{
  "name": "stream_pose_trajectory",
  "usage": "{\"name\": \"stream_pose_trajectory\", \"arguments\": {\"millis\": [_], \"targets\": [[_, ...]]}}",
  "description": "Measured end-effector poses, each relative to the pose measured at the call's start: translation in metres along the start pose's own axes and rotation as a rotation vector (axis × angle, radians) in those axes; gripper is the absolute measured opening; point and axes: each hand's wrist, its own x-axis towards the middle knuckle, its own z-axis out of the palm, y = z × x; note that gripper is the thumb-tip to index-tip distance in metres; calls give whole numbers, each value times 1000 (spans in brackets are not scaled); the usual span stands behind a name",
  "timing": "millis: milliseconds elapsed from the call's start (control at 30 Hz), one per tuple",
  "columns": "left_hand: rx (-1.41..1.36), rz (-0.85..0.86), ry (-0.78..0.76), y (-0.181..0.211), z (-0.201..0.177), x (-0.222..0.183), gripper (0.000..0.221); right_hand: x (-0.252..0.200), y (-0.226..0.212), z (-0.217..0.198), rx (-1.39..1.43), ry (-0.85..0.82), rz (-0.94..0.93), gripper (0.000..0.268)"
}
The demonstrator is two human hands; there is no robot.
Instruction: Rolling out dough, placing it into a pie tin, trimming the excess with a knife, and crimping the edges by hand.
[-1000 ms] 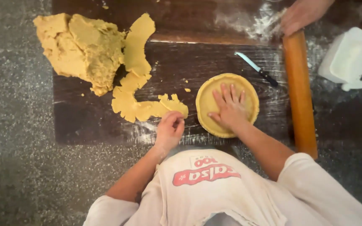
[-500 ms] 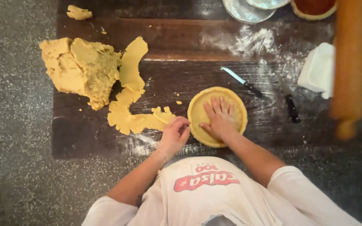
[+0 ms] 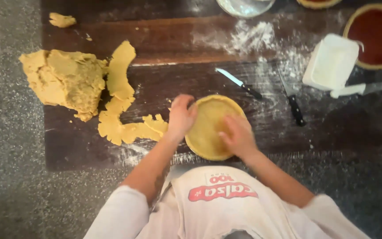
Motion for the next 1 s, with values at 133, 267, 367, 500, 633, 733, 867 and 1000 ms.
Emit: {"name": "stream_pose_trajectory", "arguments": {"millis": [133, 267, 367, 500, 633, 733, 867, 1000], "targets": [[103, -413, -327, -15, 31, 37, 44, -111, 66, 12, 576, 182, 575, 23], [151, -448, -531, -13, 49, 45, 49, -200, 77, 76, 1478, 52, 1301, 42], [75, -382, -653, 34, 52, 25, 43, -146, -41, -59, 1981, 28, 1290, 60], [5, -308, -777, 86, 69, 5, 50, -158, -25, 10, 2165, 263, 1201, 56], [-225, -316, -843, 144, 81, -11, 54, -200, 26, 46, 2153, 674, 1217, 51], [-406, -313, -873, 168, 114, -31, 56, -207, 45, 18, 2176, 947, 1225, 54], [-793, -285, -891, 183, 199, -38, 66, -225, 106, 14, 2174, 1323, 1220, 53], [-906, -210, -926, 193, 251, -31, 63, -233, 189, -29, 2149, 1415, 1207, 50]]}}
